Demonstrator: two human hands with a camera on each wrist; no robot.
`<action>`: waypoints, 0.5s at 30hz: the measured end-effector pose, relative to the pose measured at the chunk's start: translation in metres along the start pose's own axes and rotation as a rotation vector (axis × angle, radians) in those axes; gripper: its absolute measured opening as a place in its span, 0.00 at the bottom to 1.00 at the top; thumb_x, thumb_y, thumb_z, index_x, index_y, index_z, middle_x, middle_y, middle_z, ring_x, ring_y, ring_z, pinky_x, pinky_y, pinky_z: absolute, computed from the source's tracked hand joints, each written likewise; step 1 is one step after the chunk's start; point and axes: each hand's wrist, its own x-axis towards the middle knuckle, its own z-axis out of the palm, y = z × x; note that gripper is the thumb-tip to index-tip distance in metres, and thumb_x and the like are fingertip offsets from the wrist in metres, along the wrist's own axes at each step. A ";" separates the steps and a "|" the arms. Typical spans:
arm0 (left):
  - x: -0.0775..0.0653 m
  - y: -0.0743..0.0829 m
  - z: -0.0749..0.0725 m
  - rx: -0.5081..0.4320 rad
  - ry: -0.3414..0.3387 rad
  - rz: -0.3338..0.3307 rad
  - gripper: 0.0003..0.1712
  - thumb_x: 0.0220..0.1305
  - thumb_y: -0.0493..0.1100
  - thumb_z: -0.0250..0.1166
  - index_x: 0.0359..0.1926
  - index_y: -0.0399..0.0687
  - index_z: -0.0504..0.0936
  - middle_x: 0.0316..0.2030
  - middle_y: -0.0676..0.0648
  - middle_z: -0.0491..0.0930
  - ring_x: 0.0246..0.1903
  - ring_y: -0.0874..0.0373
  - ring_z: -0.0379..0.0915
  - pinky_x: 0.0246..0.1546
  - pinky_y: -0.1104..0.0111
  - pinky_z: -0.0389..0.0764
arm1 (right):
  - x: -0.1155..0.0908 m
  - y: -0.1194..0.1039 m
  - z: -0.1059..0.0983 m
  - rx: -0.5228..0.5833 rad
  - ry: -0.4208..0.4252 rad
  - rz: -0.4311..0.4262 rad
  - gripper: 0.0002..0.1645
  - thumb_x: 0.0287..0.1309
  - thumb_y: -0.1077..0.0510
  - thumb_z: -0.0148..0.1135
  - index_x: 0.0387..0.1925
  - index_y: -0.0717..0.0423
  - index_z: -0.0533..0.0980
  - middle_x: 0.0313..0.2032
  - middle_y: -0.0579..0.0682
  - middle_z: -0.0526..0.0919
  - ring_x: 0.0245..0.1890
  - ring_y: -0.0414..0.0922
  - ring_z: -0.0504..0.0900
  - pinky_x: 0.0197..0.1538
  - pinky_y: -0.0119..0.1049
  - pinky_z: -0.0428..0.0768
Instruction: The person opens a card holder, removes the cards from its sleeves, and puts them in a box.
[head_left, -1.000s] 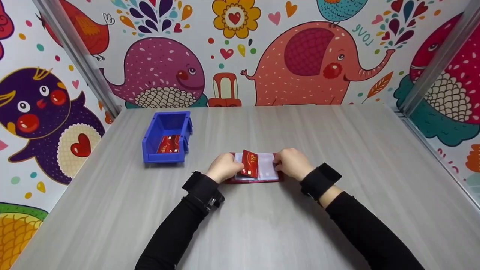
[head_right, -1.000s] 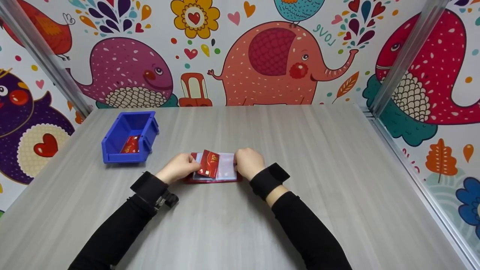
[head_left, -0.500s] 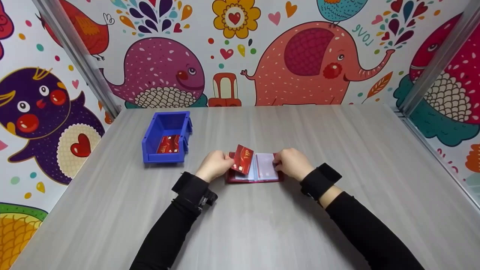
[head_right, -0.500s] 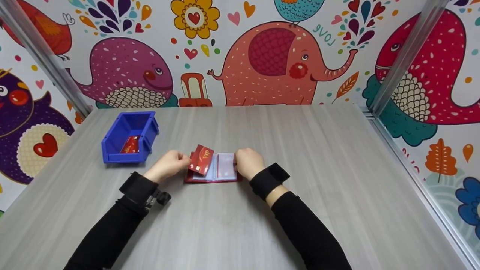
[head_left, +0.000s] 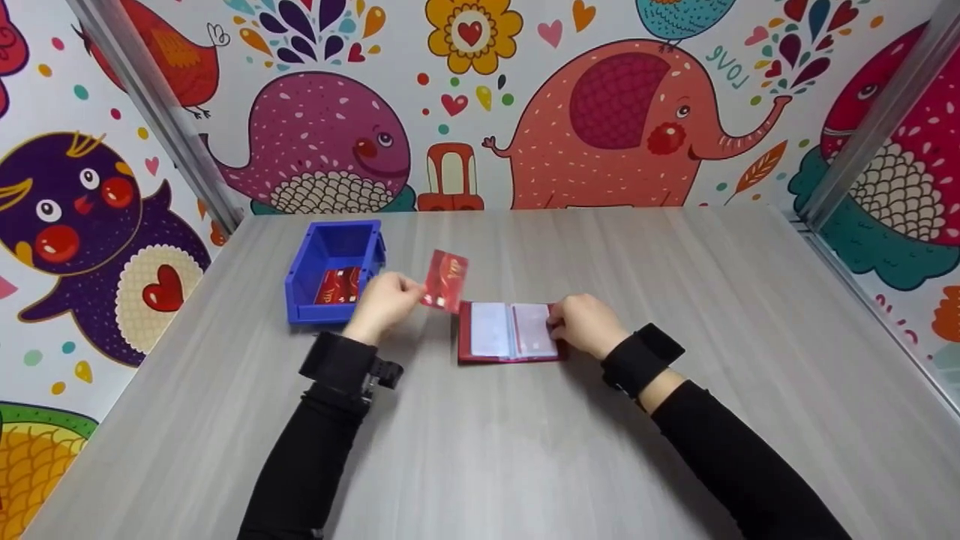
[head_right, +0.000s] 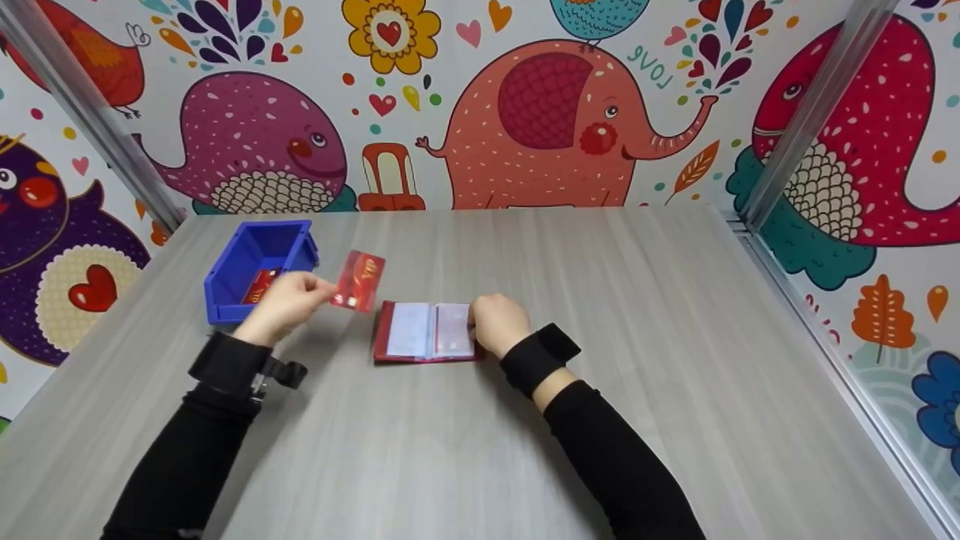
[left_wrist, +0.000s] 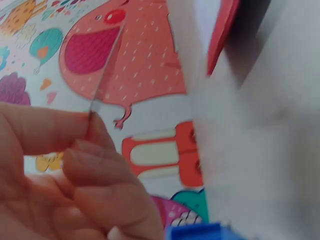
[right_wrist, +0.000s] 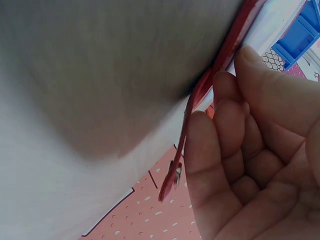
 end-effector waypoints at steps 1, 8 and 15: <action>0.000 0.000 -0.005 0.008 0.017 -0.002 0.14 0.66 0.41 0.62 0.41 0.32 0.84 0.39 0.40 0.83 0.31 0.53 0.73 0.34 0.63 0.74 | 0.000 0.000 0.000 -0.002 -0.003 0.000 0.07 0.50 0.66 0.73 0.34 0.62 0.87 0.35 0.54 0.87 0.36 0.51 0.83 0.44 0.47 0.80; 0.003 -0.006 -0.033 0.068 0.133 -0.013 0.15 0.68 0.42 0.57 0.40 0.33 0.83 0.39 0.39 0.82 0.36 0.48 0.75 0.41 0.58 0.75 | 0.000 0.000 0.000 -0.010 -0.005 -0.002 0.07 0.50 0.66 0.73 0.34 0.61 0.87 0.36 0.54 0.87 0.37 0.51 0.84 0.44 0.47 0.80; 0.007 -0.017 -0.057 0.129 0.198 -0.075 0.20 0.69 0.41 0.50 0.49 0.33 0.83 0.49 0.35 0.82 0.46 0.42 0.78 0.46 0.54 0.75 | 0.000 0.000 0.001 -0.016 0.023 -0.026 0.07 0.47 0.66 0.75 0.31 0.61 0.87 0.32 0.53 0.87 0.34 0.51 0.84 0.41 0.47 0.80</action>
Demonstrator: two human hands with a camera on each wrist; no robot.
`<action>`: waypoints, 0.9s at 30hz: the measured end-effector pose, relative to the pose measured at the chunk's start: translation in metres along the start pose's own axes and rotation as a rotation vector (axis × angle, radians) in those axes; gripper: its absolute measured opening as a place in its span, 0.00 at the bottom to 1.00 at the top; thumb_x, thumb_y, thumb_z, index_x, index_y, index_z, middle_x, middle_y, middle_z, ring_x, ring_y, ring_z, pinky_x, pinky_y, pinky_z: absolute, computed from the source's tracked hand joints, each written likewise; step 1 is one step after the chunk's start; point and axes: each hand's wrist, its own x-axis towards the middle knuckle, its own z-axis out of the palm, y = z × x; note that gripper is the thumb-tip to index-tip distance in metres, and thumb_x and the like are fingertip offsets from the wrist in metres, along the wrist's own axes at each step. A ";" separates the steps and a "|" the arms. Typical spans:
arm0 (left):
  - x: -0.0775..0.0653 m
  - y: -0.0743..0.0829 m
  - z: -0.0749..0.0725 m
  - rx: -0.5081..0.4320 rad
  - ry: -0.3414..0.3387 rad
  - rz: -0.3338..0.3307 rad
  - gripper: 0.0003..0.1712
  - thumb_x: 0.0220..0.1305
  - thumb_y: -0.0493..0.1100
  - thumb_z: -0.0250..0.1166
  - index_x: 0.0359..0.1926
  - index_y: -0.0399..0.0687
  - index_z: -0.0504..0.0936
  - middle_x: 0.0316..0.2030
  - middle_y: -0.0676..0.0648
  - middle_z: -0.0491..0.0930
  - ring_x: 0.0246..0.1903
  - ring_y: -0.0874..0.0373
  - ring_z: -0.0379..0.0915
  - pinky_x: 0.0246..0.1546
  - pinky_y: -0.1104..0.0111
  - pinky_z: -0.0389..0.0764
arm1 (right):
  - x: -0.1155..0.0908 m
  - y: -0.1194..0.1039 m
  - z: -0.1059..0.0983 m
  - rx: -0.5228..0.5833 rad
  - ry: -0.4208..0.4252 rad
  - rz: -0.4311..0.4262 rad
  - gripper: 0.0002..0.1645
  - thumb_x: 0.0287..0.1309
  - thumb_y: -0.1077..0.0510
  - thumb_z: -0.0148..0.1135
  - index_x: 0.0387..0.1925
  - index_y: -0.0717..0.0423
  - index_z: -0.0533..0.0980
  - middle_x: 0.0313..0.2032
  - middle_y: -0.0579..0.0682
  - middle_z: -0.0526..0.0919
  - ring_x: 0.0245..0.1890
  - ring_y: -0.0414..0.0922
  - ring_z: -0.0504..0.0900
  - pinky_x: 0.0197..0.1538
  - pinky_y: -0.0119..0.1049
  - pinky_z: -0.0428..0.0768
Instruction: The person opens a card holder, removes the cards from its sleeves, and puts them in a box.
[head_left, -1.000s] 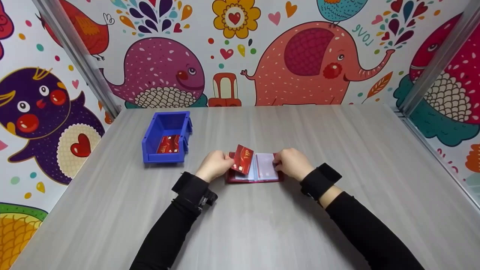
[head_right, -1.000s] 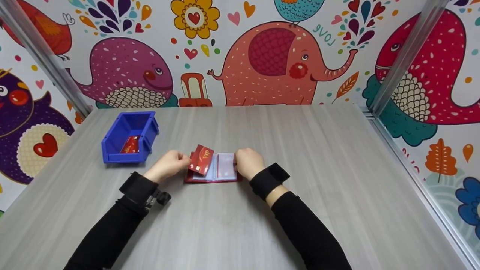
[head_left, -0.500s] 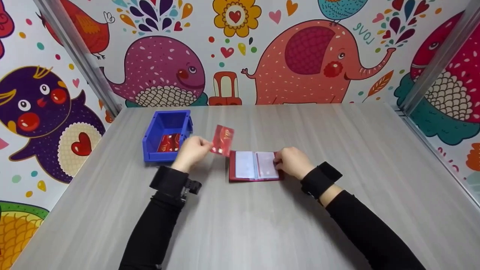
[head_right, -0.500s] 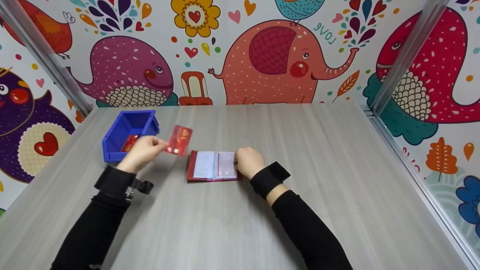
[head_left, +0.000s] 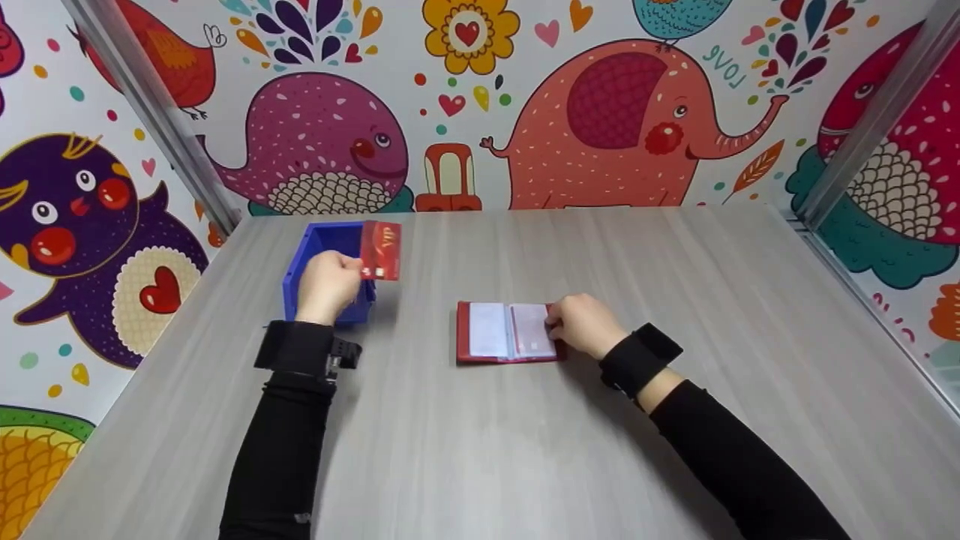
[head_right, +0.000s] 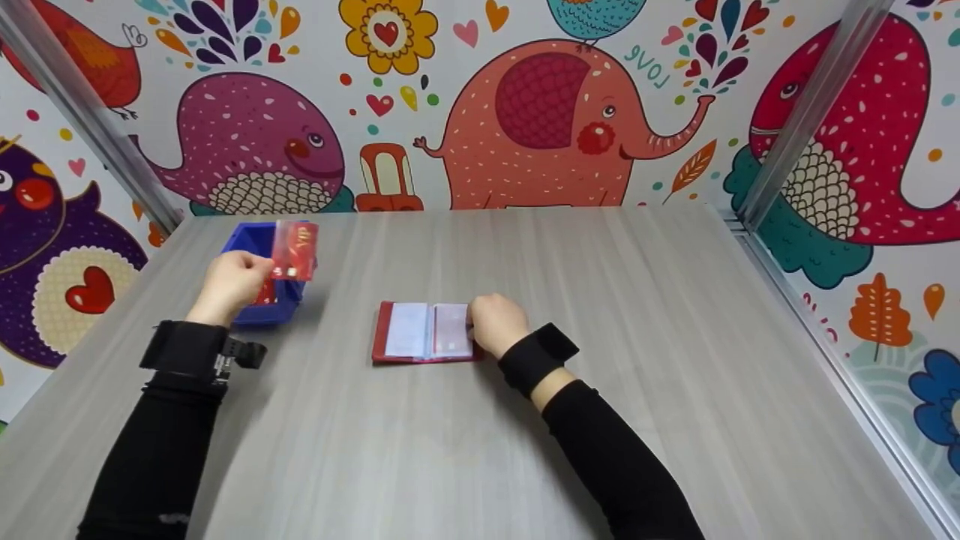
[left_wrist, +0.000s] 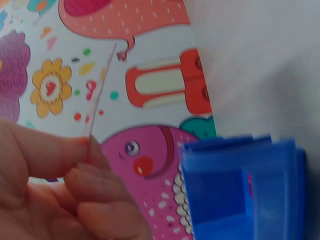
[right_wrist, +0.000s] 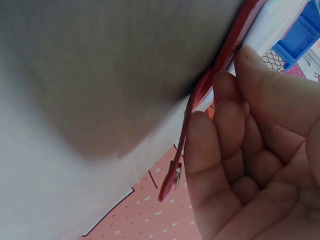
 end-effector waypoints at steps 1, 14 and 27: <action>0.002 -0.002 -0.002 0.003 0.000 -0.010 0.21 0.70 0.41 0.49 0.50 0.33 0.83 0.50 0.35 0.82 0.46 0.41 0.78 0.46 0.53 0.75 | 0.000 0.000 0.000 -0.001 0.003 -0.001 0.07 0.46 0.66 0.75 0.31 0.61 0.86 0.32 0.53 0.87 0.34 0.51 0.84 0.41 0.47 0.81; 0.017 -0.031 -0.021 0.025 0.031 -0.165 0.24 0.70 0.43 0.49 0.58 0.34 0.79 0.57 0.35 0.77 0.50 0.40 0.75 0.46 0.54 0.74 | 0.001 -0.001 -0.001 -0.002 -0.020 0.010 0.07 0.48 0.66 0.75 0.33 0.61 0.87 0.34 0.54 0.87 0.34 0.51 0.84 0.42 0.46 0.80; 0.025 -0.045 -0.021 0.135 0.058 -0.257 0.25 0.71 0.47 0.51 0.56 0.30 0.78 0.57 0.30 0.75 0.54 0.35 0.73 0.48 0.46 0.75 | 0.000 0.000 0.000 -0.018 -0.003 0.001 0.07 0.47 0.66 0.75 0.31 0.60 0.87 0.33 0.54 0.87 0.34 0.52 0.84 0.41 0.47 0.80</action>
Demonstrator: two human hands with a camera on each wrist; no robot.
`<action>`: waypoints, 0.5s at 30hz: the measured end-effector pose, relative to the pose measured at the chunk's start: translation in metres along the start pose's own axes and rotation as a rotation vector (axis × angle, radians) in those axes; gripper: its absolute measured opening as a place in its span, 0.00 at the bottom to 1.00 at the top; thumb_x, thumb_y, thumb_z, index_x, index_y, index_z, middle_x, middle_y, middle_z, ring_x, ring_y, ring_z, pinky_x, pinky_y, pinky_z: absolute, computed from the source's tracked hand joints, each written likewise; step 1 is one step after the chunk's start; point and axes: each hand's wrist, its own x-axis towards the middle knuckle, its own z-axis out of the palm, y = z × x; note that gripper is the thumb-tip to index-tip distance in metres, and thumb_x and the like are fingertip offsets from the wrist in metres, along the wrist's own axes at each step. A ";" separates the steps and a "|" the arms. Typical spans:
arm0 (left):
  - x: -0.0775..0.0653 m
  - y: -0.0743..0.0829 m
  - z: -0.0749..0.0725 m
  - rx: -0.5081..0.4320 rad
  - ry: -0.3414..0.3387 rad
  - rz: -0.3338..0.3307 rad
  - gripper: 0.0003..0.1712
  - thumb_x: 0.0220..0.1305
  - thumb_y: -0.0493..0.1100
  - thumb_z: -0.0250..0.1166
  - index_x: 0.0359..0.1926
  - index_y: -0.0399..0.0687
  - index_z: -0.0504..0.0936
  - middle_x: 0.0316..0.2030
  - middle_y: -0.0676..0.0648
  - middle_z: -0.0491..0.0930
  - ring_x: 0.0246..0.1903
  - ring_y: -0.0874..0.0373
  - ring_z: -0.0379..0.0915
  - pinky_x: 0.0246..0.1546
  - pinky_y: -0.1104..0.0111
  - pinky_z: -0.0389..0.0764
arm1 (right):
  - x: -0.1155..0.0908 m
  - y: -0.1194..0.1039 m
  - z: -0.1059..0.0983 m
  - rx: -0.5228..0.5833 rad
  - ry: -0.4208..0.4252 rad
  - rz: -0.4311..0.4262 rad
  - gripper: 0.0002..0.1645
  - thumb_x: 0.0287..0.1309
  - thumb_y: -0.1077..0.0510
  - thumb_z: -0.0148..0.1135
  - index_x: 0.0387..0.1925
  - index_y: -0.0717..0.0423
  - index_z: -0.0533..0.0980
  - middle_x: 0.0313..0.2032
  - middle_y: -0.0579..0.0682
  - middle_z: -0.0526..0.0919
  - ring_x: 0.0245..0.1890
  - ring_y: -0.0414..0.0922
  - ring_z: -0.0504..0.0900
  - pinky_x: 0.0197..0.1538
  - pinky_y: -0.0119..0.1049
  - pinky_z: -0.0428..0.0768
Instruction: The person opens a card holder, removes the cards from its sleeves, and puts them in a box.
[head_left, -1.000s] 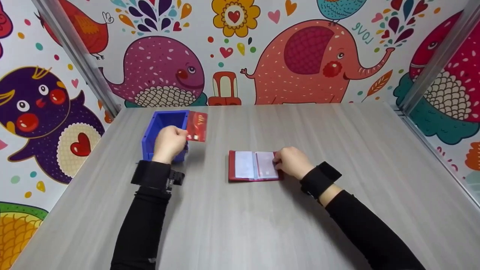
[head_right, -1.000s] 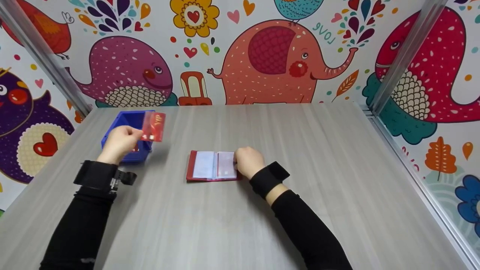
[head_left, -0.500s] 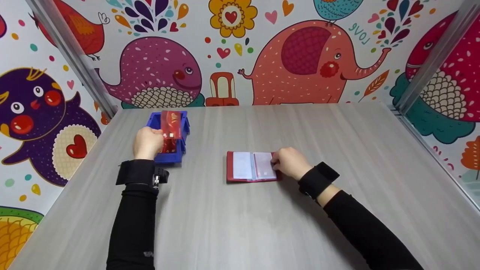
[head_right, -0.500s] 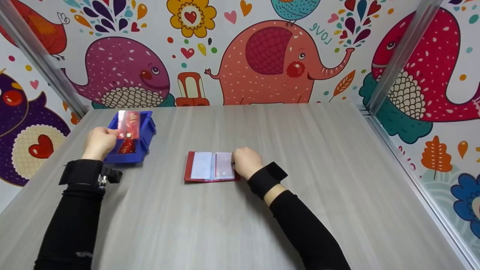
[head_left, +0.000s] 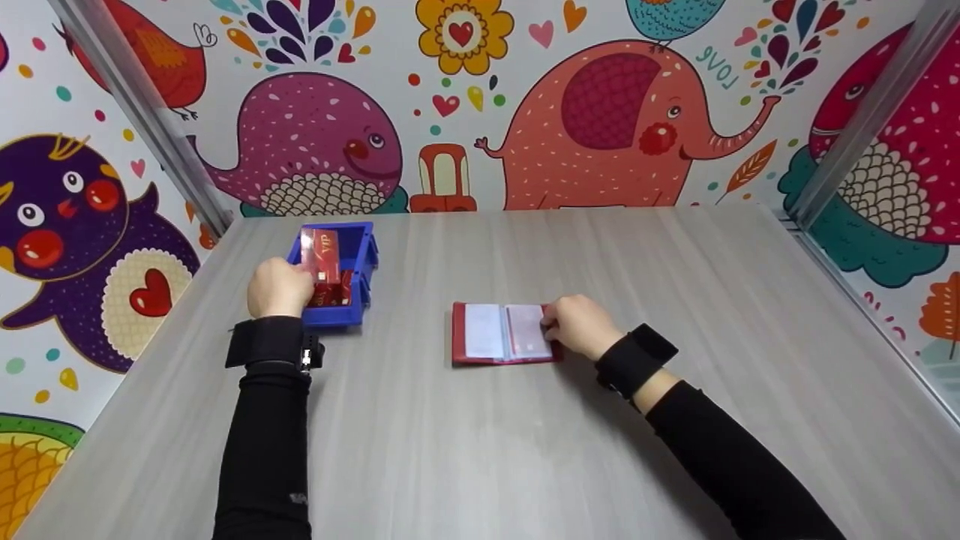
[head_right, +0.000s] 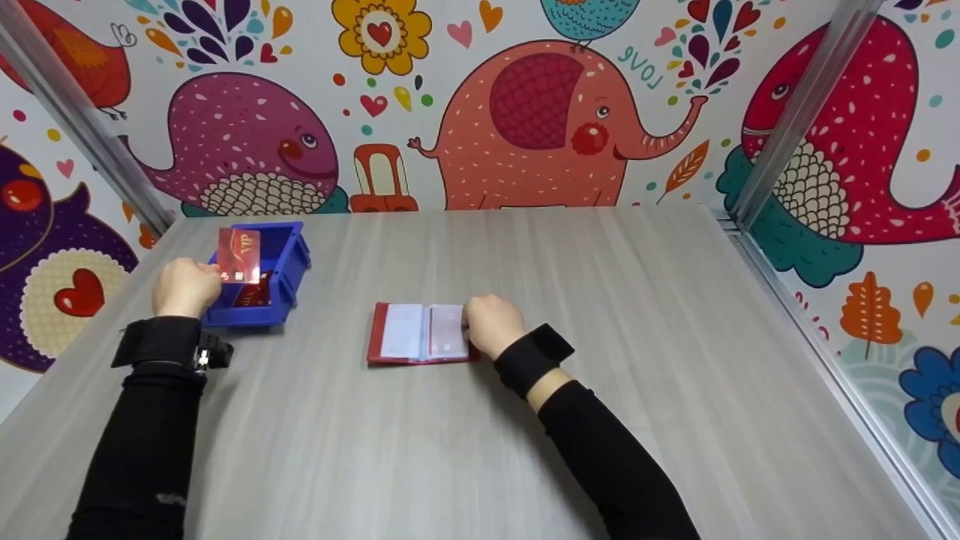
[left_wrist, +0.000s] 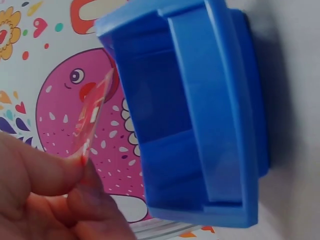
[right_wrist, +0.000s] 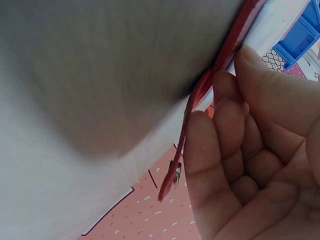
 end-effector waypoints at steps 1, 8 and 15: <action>0.000 0.000 0.000 0.001 -0.003 -0.001 0.25 0.71 0.47 0.51 0.56 0.30 0.78 0.56 0.30 0.75 0.53 0.35 0.73 0.48 0.46 0.75 | 0.000 0.000 0.000 -0.003 0.004 -0.003 0.06 0.46 0.66 0.75 0.31 0.60 0.87 0.33 0.53 0.87 0.33 0.51 0.84 0.41 0.46 0.80; 0.001 -0.001 0.004 0.023 -0.024 0.010 0.24 0.71 0.46 0.50 0.56 0.31 0.77 0.57 0.31 0.75 0.54 0.36 0.73 0.48 0.46 0.75 | 0.000 0.000 0.000 -0.006 -0.001 -0.009 0.07 0.47 0.66 0.74 0.32 0.61 0.87 0.32 0.54 0.87 0.34 0.51 0.84 0.41 0.47 0.80; 0.000 0.000 0.009 0.053 -0.019 0.024 0.24 0.73 0.46 0.50 0.54 0.28 0.77 0.57 0.30 0.75 0.55 0.34 0.72 0.51 0.46 0.74 | 0.000 0.000 0.000 -0.005 0.002 -0.011 0.06 0.47 0.66 0.74 0.32 0.61 0.87 0.32 0.53 0.87 0.34 0.51 0.84 0.41 0.47 0.80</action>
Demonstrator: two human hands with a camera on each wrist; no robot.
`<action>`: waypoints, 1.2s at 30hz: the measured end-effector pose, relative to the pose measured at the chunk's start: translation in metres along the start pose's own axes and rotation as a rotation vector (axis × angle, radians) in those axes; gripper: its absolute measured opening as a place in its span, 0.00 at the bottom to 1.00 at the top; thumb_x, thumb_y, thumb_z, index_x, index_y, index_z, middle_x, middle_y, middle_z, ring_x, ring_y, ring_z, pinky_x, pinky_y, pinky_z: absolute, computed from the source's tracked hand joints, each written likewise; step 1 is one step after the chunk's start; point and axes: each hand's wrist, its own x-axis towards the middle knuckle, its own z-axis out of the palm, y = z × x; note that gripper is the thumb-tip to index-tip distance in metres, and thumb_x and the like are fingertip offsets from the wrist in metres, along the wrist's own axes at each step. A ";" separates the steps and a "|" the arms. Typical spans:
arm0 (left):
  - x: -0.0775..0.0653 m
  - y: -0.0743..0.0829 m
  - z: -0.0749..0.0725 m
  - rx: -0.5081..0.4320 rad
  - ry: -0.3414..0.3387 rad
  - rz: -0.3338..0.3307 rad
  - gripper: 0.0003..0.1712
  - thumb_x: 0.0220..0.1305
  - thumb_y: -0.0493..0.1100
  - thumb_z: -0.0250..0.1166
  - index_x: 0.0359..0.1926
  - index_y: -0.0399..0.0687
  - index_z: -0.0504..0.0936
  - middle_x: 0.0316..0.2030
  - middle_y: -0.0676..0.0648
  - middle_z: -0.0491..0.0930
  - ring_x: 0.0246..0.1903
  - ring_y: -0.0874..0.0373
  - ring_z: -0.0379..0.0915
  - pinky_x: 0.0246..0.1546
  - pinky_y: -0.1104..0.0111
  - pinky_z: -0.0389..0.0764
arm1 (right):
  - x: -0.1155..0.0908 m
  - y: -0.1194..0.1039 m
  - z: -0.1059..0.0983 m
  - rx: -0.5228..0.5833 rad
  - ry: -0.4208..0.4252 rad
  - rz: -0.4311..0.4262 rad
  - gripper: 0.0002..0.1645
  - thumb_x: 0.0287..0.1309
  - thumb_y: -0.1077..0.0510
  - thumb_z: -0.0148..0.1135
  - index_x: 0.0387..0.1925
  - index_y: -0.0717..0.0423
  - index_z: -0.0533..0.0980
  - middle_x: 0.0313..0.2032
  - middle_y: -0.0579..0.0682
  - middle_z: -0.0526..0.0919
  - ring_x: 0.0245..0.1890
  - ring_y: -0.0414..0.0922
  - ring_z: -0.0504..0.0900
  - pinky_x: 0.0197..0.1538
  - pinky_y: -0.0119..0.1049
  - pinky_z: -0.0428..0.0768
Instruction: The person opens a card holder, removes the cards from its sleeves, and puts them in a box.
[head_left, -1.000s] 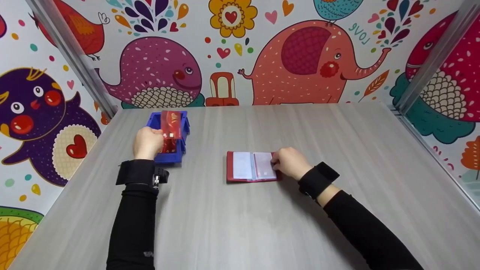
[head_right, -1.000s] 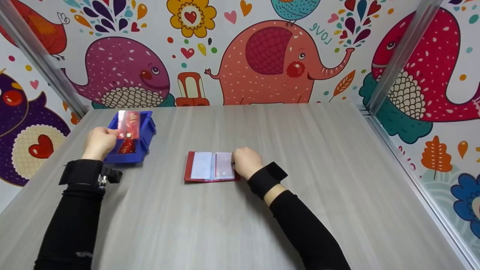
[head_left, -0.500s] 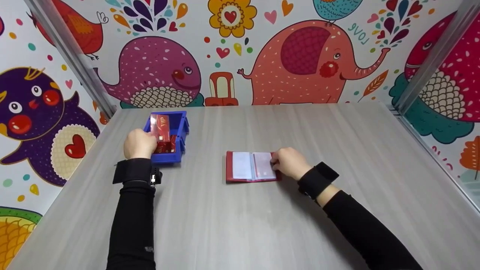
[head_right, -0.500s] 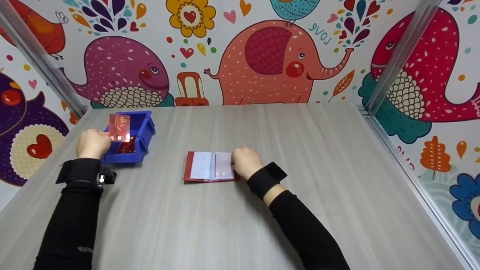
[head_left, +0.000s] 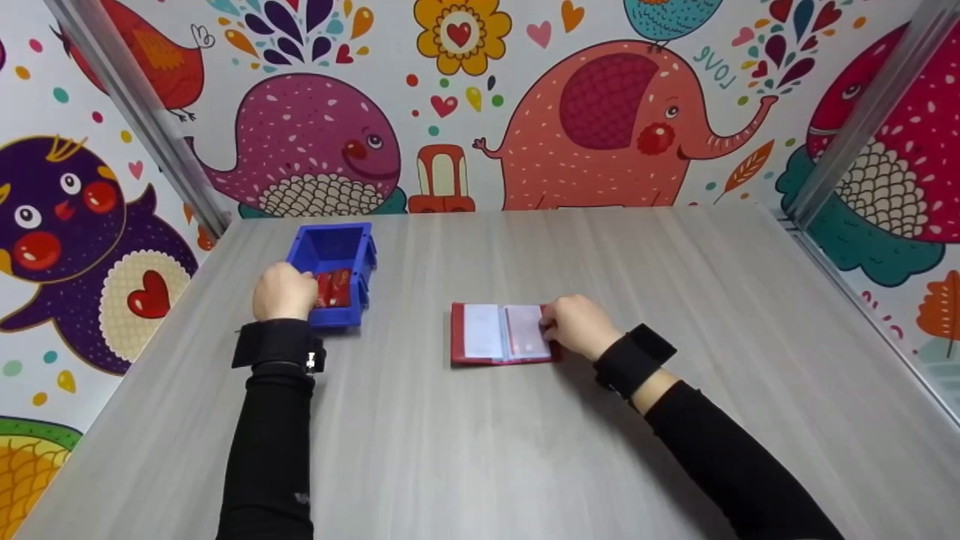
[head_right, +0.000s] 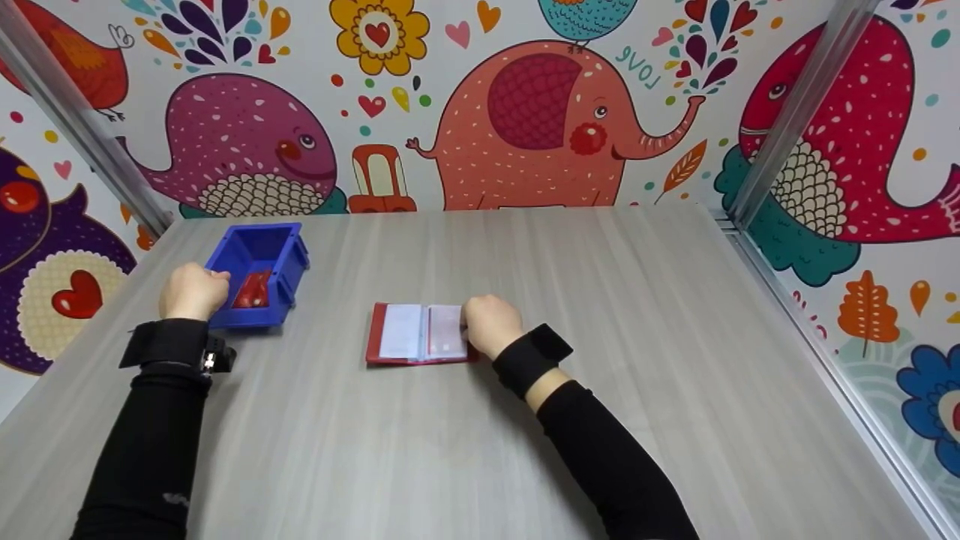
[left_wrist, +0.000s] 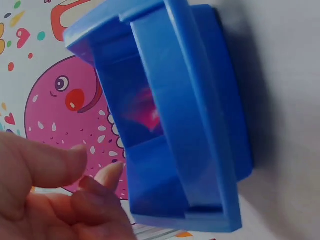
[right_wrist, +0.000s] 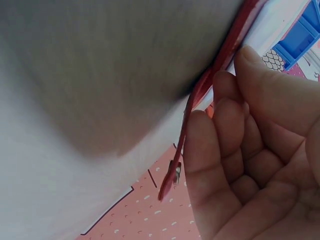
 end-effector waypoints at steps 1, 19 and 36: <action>0.000 0.000 0.000 0.001 0.001 0.001 0.24 0.73 0.46 0.50 0.54 0.28 0.77 0.57 0.30 0.75 0.55 0.34 0.72 0.51 0.46 0.74 | 0.000 0.000 0.000 0.002 -0.001 -0.001 0.06 0.47 0.66 0.74 0.32 0.61 0.87 0.32 0.53 0.87 0.34 0.51 0.84 0.41 0.47 0.80; -0.010 -0.003 0.005 -0.089 0.068 0.012 0.21 0.72 0.45 0.51 0.48 0.33 0.83 0.52 0.32 0.79 0.51 0.35 0.75 0.48 0.45 0.75 | -0.001 0.000 -0.001 0.015 -0.011 0.023 0.07 0.47 0.66 0.75 0.32 0.61 0.86 0.34 0.54 0.87 0.35 0.51 0.84 0.41 0.46 0.80; -0.041 0.041 0.041 -0.169 0.180 0.322 0.13 0.64 0.41 0.61 0.42 0.37 0.87 0.41 0.39 0.85 0.41 0.41 0.81 0.42 0.49 0.77 | 0.001 0.000 -0.001 0.008 -0.014 0.014 0.06 0.47 0.65 0.76 0.30 0.60 0.86 0.32 0.52 0.86 0.32 0.50 0.83 0.39 0.46 0.80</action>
